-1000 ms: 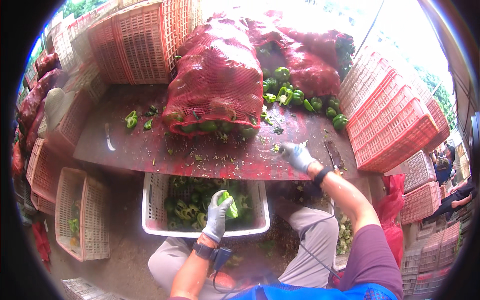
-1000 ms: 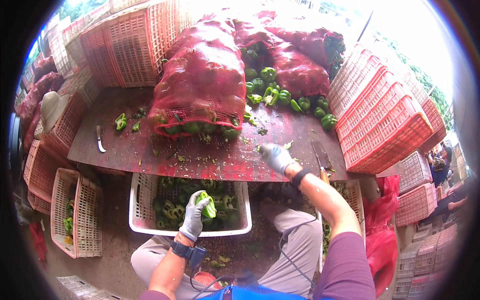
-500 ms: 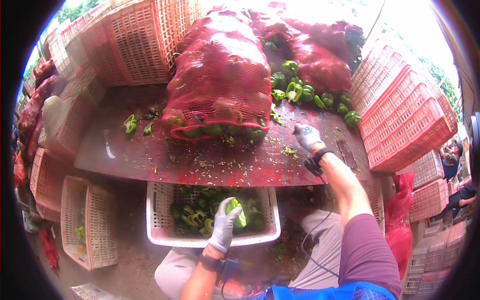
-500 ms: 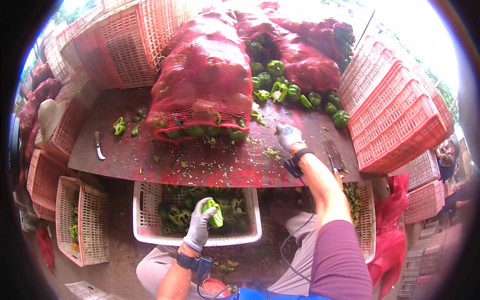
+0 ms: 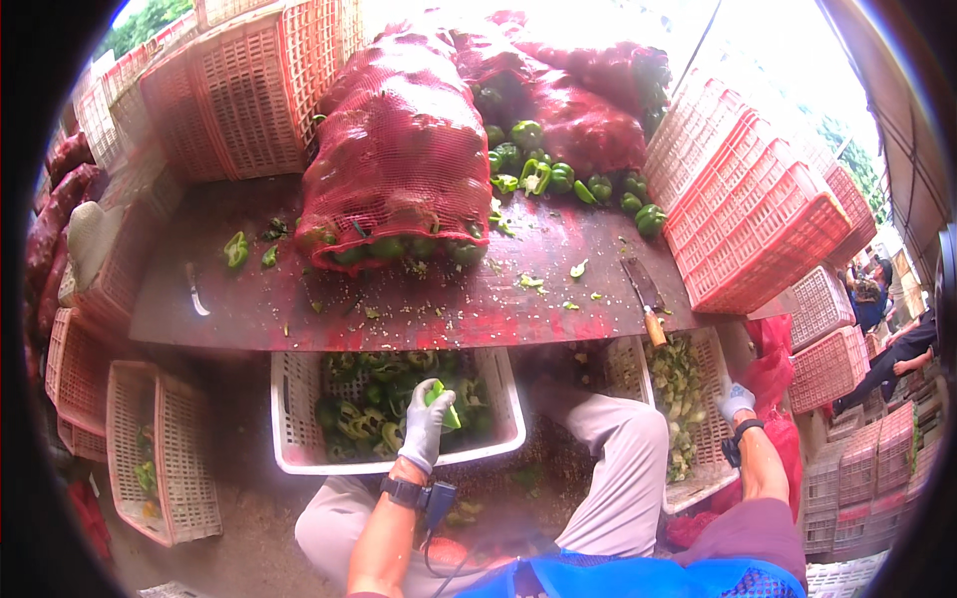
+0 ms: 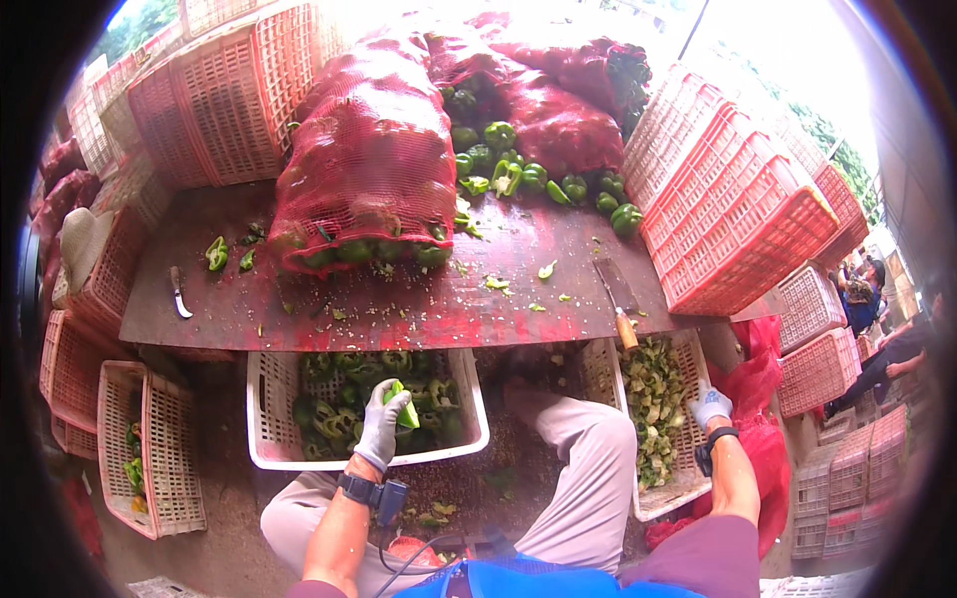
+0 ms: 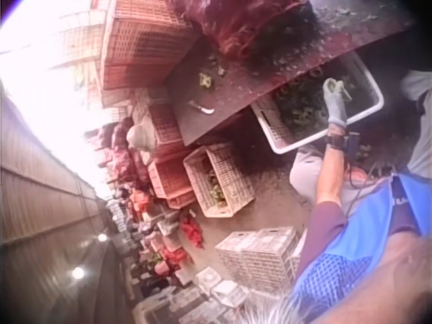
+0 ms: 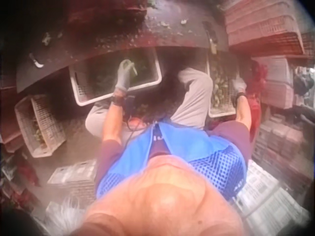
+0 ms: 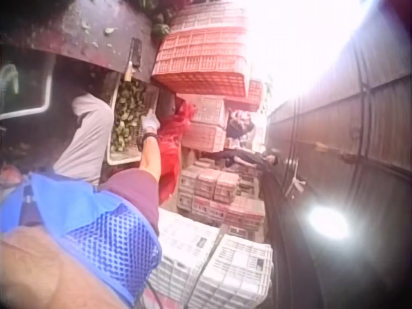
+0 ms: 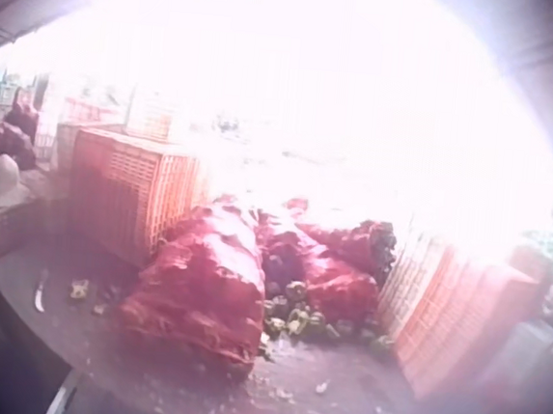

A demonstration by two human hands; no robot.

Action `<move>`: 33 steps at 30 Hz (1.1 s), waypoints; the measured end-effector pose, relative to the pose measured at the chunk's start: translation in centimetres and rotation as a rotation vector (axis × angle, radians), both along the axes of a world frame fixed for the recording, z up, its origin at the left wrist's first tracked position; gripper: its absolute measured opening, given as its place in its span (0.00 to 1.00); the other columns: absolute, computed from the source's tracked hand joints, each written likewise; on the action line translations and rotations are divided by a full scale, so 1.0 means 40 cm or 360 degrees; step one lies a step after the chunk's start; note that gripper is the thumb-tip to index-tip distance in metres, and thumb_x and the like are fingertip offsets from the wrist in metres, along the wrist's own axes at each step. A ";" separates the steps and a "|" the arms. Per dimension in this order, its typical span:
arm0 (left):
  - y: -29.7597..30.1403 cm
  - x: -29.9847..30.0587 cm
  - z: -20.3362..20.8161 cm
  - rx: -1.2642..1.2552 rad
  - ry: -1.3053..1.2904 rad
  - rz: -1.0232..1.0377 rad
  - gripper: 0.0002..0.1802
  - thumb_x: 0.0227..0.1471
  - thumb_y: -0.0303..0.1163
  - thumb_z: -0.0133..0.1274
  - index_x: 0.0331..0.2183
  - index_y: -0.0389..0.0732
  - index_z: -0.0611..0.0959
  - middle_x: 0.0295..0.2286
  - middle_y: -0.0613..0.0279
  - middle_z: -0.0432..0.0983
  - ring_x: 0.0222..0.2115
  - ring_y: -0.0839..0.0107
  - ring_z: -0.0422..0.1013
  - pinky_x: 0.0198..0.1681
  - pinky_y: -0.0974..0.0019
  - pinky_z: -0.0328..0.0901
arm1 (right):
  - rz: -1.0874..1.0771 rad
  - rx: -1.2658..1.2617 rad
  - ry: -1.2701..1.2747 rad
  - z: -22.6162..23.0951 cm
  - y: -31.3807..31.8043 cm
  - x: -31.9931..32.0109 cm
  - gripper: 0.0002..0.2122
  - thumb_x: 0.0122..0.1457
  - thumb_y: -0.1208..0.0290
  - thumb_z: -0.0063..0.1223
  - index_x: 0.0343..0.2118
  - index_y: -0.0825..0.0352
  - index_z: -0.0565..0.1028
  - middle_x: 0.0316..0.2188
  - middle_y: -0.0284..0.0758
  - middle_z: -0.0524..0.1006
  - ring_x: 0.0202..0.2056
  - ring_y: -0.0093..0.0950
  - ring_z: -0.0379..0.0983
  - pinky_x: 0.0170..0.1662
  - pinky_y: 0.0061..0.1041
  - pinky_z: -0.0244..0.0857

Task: The recorder is cutting green bell peppers using a knife and placing the pieces into a white plastic basket.

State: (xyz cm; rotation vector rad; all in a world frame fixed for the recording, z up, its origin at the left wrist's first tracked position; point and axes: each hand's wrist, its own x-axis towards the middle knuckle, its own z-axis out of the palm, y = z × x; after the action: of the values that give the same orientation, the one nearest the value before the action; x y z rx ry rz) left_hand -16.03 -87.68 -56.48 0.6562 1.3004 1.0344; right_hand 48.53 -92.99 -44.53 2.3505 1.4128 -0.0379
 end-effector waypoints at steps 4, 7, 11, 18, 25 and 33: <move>-0.006 -0.024 -0.043 -0.0009 0.0066 0.0023 0.32 0.54 0.42 0.63 0.56 0.41 0.74 0.46 0.57 0.74 0.41 0.69 0.73 0.39 0.63 0.74 | 0.0748 0.0717 0.0179 -0.050 0.229 -0.189 0.24 0.59 0.64 0.54 0.60 0.59 0.70 0.54 0.49 0.75 0.52 0.47 0.75 0.54 0.43 0.70; -0.001 -0.008 -0.016 0.0024 0.0043 -0.0008 0.28 0.56 0.40 0.61 0.56 0.44 0.74 0.45 0.61 0.74 0.40 0.70 0.74 0.37 0.62 0.75 | 0.1070 0.0675 0.0273 -0.022 0.467 -0.431 0.23 0.58 0.71 0.52 0.58 0.53 0.72 0.54 0.47 0.74 0.49 0.49 0.75 0.52 0.44 0.71; -0.004 -0.030 -0.012 0.0129 0.0058 0.0030 0.26 0.57 0.37 0.60 0.55 0.44 0.74 0.43 0.63 0.74 0.39 0.72 0.74 0.38 0.65 0.75 | 0.0876 0.0358 0.0263 -0.073 0.690 -0.634 0.28 0.62 0.73 0.46 0.66 0.45 0.64 0.58 0.47 0.70 0.55 0.48 0.72 0.55 0.45 0.69; 0.000 -0.018 0.059 0.0155 -0.0018 0.0038 0.25 0.58 0.36 0.60 0.55 0.41 0.75 0.44 0.63 0.73 0.41 0.74 0.72 0.43 0.68 0.71 | 0.0927 0.0494 0.0295 -0.210 0.773 -0.646 0.09 0.65 0.71 0.44 0.42 0.61 0.76 0.43 0.44 0.80 0.47 0.44 0.77 0.51 0.43 0.71; -0.001 -0.041 0.038 0.0230 0.0166 0.0183 0.28 0.56 0.38 0.61 0.55 0.38 0.75 0.47 0.59 0.72 0.44 0.70 0.71 0.49 0.65 0.69 | 0.1875 0.0514 0.1058 -0.078 0.482 -0.954 0.12 0.59 0.71 0.52 0.46 0.60 0.75 0.37 0.41 0.79 0.39 0.42 0.79 0.40 0.40 0.74; -0.001 -0.052 -0.045 -0.0270 0.0018 0.0129 0.51 0.60 0.46 0.59 0.72 0.58 0.46 0.65 0.55 0.56 0.53 0.54 0.68 0.51 0.44 0.68 | 0.2084 0.0733 0.1140 -0.070 0.523 -1.032 0.14 0.55 0.71 0.58 0.46 0.60 0.75 0.34 0.39 0.78 0.34 0.42 0.79 0.35 0.40 0.76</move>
State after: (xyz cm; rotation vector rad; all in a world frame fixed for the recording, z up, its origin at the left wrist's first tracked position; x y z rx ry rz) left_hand -18.10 -87.70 -58.27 0.4845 1.4172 0.9741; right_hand 7.25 -72.06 -47.32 1.2028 3.3029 -0.2121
